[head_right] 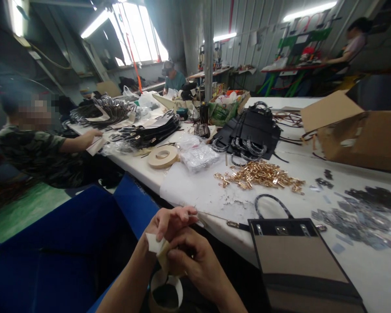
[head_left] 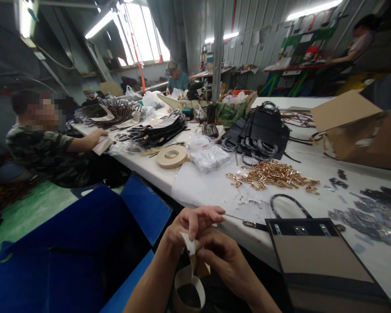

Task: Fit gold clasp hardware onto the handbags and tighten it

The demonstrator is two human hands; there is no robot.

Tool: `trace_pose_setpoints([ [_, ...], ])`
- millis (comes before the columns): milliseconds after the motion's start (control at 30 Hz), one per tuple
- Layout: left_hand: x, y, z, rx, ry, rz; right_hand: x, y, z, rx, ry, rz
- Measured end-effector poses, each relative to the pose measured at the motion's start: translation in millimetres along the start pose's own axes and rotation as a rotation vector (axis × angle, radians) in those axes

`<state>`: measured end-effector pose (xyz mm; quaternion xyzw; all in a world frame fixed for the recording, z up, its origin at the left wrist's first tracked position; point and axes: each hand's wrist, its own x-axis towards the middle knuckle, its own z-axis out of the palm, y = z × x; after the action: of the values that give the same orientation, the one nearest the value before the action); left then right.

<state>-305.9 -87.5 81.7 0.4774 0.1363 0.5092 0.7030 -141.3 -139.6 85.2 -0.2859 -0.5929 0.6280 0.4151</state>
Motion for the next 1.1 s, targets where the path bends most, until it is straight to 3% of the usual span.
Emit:
trace_pose_setpoints([
  [200,-4.0,-2.6,8.2,-0.057,0.257,-0.048,-6.0,2.9,-6.4,-0.033,0.086,-0.014],
  [400,0.6,-2.9,8.3,-0.245,0.328,-0.029,-21.3,25.8,-16.0,-0.072,0.049,0.065],
  [500,6.2,3.8,15.6,-0.319,0.310,-0.007,-34.3,47.2,-23.1,-0.080,0.068,0.142],
  [633,13.8,6.4,27.5,-0.414,0.185,0.011,-58.7,79.9,-32.1,-0.117,0.130,0.241],
  [700,18.5,1.7,32.7,-0.333,0.175,-0.046,-73.2,95.2,-35.4,-0.156,0.151,0.282],
  [800,27.1,-9.9,43.0,-0.033,0.175,-0.253,-93.5,109.2,-41.5,-0.254,0.191,0.324],
  [933,36.0,-24.9,64.5,0.346,0.103,-0.455,-115.3,91.5,-60.2,-0.373,0.293,0.297],
  [1100,42.3,-36.3,93.4,0.686,-0.009,-0.423,-133.0,14.7,-101.2,-0.496,0.651,0.086],
])
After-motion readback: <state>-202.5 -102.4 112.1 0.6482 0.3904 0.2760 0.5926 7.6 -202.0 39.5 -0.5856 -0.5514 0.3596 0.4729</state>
